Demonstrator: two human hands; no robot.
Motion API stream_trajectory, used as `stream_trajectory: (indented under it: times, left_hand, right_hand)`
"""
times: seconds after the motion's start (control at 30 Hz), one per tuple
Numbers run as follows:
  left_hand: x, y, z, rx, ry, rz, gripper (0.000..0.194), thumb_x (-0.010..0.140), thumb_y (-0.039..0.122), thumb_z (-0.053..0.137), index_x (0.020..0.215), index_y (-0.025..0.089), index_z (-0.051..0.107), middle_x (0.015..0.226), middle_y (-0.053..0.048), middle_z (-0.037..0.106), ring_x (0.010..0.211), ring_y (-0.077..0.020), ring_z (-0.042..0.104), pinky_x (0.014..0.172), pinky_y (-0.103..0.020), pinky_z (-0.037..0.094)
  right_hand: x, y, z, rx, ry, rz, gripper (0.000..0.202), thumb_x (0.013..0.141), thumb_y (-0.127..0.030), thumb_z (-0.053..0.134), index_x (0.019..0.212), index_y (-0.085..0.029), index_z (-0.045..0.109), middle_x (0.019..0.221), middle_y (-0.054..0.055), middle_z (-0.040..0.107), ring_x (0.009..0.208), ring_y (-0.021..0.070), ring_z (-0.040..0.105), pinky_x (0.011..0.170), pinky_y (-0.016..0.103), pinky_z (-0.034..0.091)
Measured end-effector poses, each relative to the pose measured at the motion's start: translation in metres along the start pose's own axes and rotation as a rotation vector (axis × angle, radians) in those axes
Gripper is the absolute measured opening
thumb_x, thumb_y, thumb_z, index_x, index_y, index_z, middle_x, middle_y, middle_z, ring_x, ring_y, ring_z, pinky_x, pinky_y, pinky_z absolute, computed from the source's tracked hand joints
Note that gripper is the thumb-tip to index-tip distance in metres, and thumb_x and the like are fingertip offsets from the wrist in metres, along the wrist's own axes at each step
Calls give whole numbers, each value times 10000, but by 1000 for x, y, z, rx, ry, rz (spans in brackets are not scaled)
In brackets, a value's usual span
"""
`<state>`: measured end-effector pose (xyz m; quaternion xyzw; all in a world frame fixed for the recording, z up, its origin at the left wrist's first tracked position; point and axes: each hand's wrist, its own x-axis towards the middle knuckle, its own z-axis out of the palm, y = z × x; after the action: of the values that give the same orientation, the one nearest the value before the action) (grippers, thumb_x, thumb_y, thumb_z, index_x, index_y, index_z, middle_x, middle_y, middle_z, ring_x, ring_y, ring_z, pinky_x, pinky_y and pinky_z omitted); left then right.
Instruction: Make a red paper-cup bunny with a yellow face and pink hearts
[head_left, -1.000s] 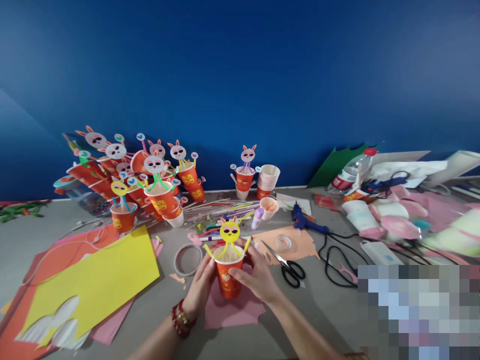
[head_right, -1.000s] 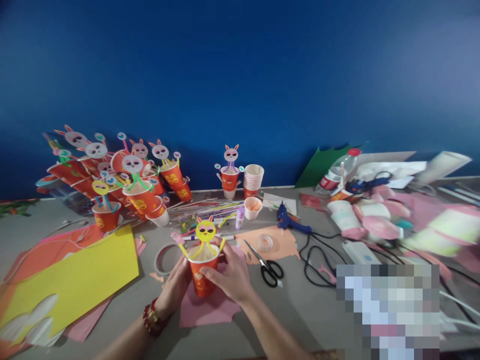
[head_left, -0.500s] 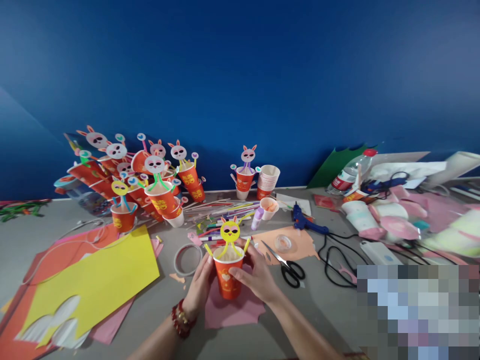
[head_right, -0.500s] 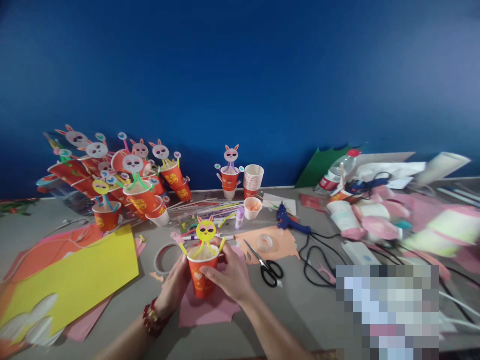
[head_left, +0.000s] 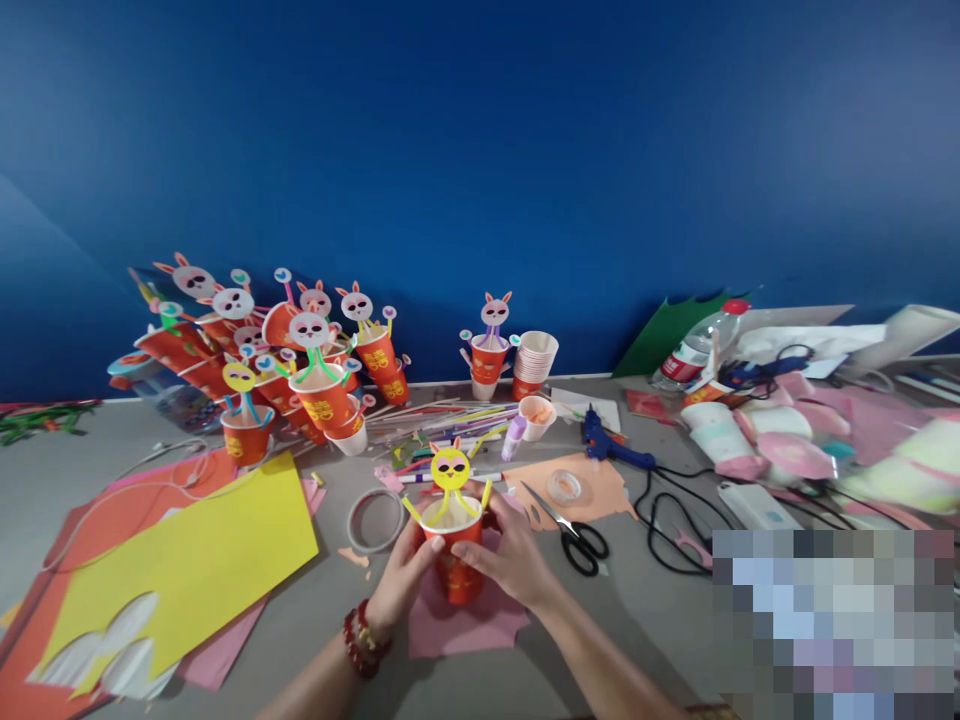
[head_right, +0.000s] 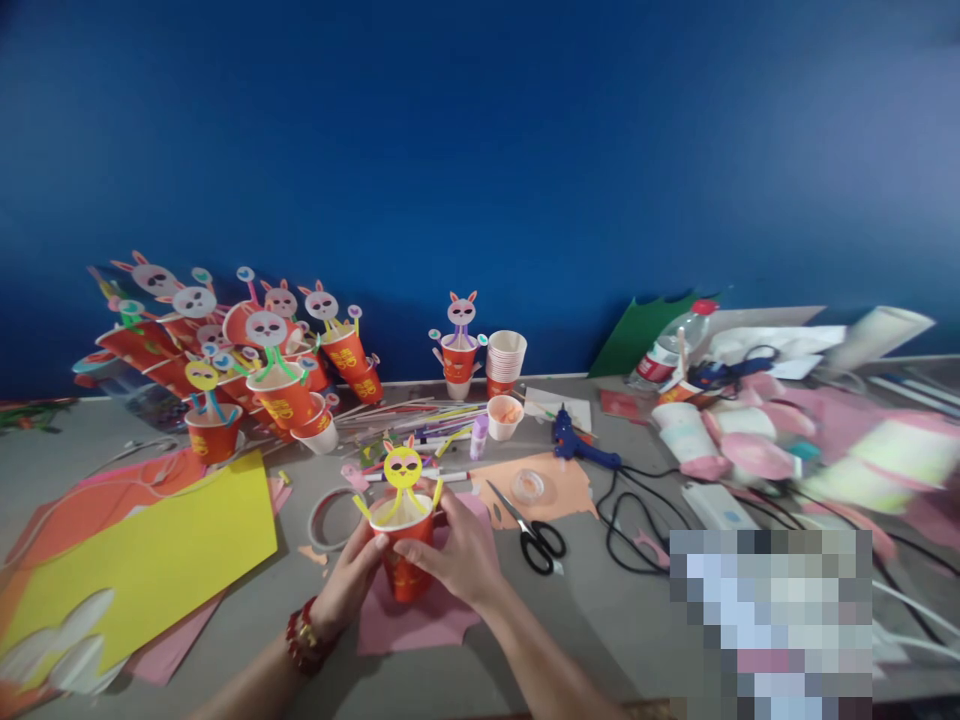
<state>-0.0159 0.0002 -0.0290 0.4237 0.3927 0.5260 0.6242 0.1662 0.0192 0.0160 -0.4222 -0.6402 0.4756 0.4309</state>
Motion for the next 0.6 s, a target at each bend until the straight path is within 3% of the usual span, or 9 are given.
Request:
stream_trajectory:
  times: [0.43,0.6]
  left_hand:
    - [0,3,2,-12,-5,-6,501,853,412,656,1313,224,591,1360,-109,603,1282,-320,519,1095,-450,396]
    - [2,12,11,-28,-79,43,497,834,397,681,1292,226,592,1337,-115,614,1242,-323,550,1057,-443,432]
  right_hand:
    - [0,2,1,27,10,28,643,735,-448,781,1306,-267,547,1226,84,662,1009,283,663,879,399,554]
    - [1,6,1,126,47,44,565,784,-423,745,1282,-256,539,1187,92,667,954,265,680,845,391,568]
